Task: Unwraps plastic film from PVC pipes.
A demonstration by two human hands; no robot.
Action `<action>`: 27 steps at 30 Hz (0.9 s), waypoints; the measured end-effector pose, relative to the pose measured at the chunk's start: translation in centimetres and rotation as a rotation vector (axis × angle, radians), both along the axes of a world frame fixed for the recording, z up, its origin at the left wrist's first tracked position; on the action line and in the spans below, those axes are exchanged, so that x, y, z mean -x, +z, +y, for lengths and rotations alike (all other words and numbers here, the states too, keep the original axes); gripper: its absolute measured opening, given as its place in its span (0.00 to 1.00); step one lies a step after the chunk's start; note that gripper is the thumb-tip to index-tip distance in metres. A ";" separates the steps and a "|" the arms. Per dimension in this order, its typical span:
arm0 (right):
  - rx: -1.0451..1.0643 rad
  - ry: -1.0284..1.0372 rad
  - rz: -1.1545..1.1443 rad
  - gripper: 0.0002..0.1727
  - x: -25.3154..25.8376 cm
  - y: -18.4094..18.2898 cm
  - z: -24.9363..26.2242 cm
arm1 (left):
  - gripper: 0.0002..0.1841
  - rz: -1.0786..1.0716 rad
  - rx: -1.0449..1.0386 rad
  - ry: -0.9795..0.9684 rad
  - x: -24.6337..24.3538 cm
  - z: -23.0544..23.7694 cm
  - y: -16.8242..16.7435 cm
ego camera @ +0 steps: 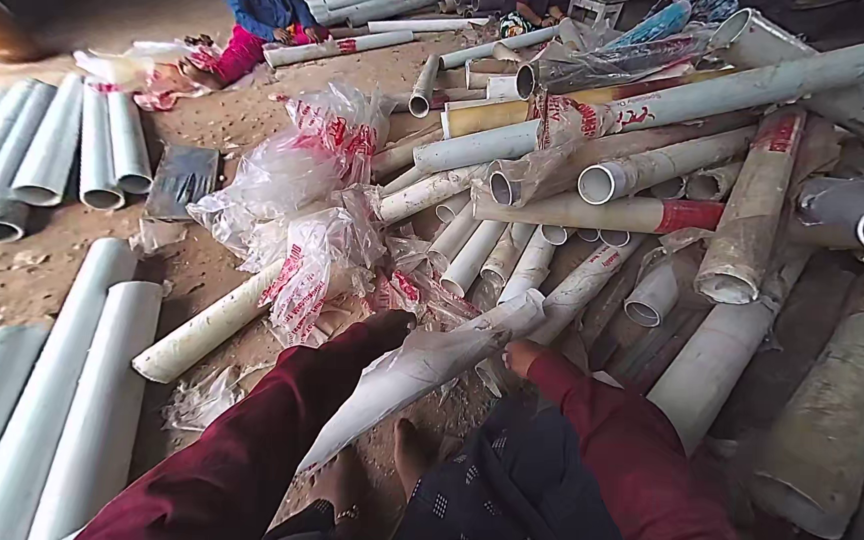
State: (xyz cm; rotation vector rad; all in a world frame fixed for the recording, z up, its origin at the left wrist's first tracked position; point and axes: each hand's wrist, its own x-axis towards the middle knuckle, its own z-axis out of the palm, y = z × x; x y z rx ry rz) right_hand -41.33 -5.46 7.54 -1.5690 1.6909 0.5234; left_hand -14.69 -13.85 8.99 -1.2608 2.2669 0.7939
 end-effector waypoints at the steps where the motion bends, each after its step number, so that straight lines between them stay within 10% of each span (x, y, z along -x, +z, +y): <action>1: -0.027 0.076 -0.089 0.24 -1.4 -0.3 0.3 | 0.22 0.009 0.025 -0.013 0.5 0.0 -0.2; 8: -0.105 0.152 -0.041 0.21 -1.7 0.6 0.2 | 0.29 -0.092 0.043 -0.121 9.8 3.0 -2.0; 18: 0.185 -1.183 -0.402 0.20 5.0 -2.7 -3.3 | 0.20 0.132 -0.111 0.244 8.3 -0.3 -3.7; 27: 0.241 -1.314 -0.572 0.15 3.6 -4.8 -4.4 | 0.20 0.242 -0.091 0.234 7.3 -0.4 -4.4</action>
